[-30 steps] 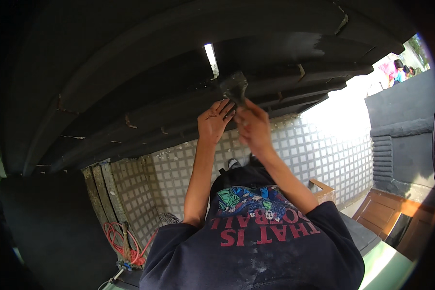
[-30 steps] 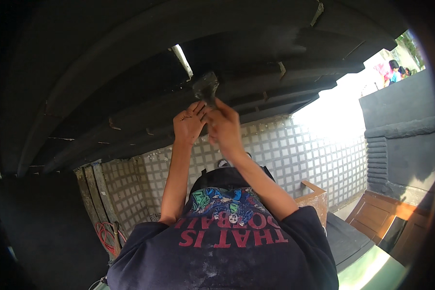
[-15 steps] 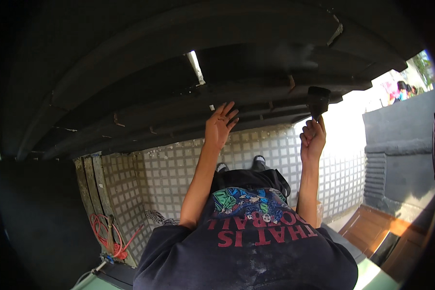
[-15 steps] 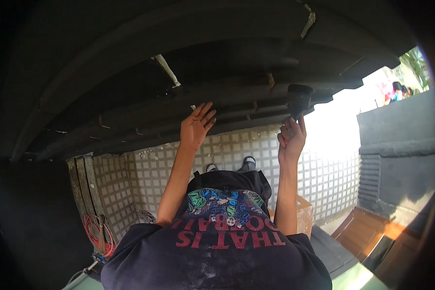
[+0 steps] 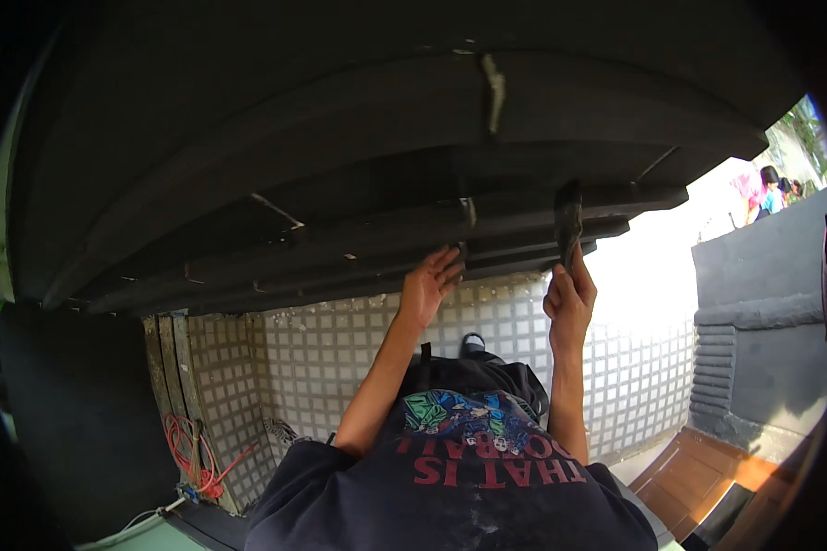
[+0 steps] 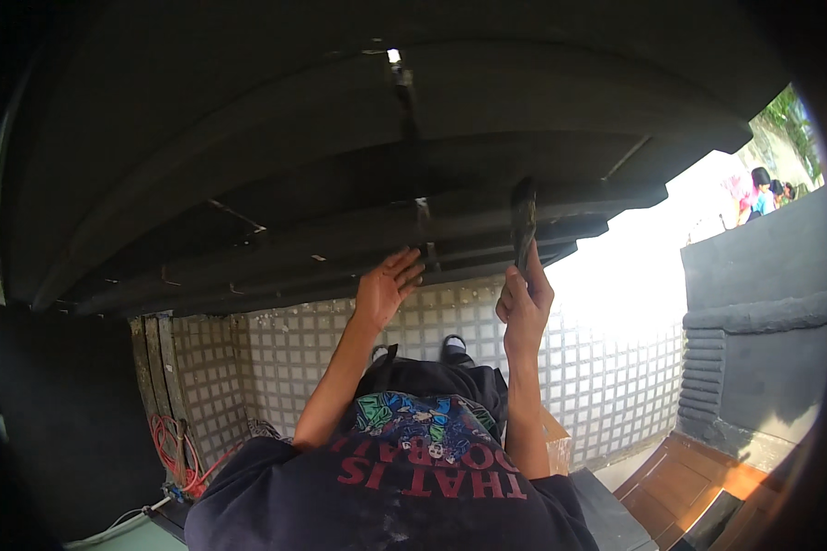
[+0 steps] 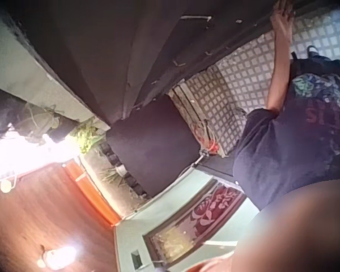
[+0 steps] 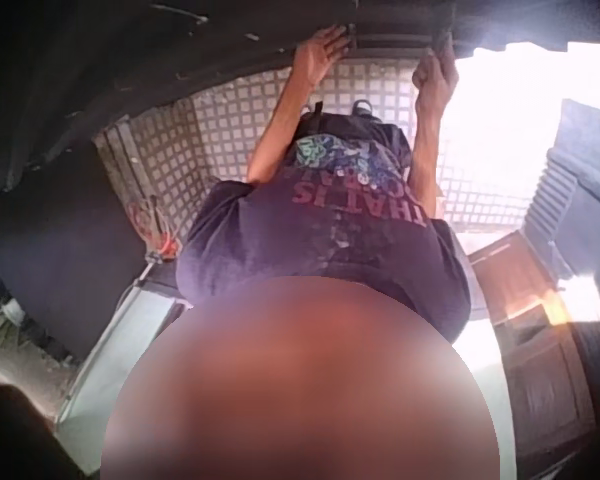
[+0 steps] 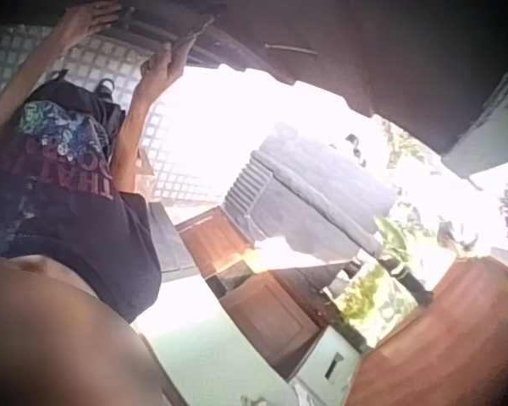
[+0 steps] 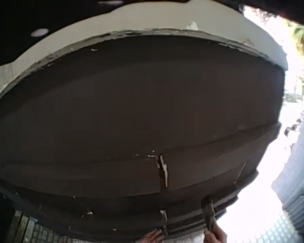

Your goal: Painting the underside of a black wooden gate or fence using a paintbrush and black paint.

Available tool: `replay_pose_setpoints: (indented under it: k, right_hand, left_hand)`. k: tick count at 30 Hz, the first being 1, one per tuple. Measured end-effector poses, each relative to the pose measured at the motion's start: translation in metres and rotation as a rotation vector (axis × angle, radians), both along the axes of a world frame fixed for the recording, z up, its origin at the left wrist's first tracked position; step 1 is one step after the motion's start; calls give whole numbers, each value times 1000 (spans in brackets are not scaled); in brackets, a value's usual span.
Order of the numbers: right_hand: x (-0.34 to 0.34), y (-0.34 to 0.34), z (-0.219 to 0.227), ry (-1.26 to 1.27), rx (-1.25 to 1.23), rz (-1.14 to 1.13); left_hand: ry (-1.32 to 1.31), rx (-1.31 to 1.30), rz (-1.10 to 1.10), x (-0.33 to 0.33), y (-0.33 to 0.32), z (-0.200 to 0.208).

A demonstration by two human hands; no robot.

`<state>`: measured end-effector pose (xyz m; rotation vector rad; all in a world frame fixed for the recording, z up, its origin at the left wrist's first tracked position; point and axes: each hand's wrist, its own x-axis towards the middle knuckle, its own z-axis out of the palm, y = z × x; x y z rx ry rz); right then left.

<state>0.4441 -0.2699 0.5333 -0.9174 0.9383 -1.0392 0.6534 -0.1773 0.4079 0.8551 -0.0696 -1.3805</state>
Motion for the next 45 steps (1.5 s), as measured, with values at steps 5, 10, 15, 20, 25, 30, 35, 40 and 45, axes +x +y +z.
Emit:
replay_pose_setpoints:
  k: [5, 10, 15, 20, 25, 30, 35, 40, 45]
  right_hand:
    - [-3, -27, 13, 139, -47, 48]
    - [36, -31, -7, 304, -240, 53]
    - [49, -22, 1, 255, -195, 32]
    - [62, -10, -7, 273, -289, 81]
    - [67, -3, 2, 213, -268, 185]
    - [59, -6, 1, 251, -305, 406]
    - [35, -44, 27, 320, -52, 477]
    - [10, -71, 23, 238, 2, 384]
    - [-33, -95, 10, 249, -30, 259]
  left_hand:
    - [160, -236, 261, -20, -46, 16]
    - [314, -273, 251, -25, -54, 43]
    - [263, -286, 207, -19, -51, 38]
    - [335, -357, 204, -21, -49, 32]
    - [248, -377, 187, -21, -48, 27]
    - [275, -352, 148, -11, -47, 9]
    - [371, -374, 224, -20, -50, 19]
    - [349, -389, 224, -19, -50, 17]
    - [366, -405, 238, -22, -51, 21]
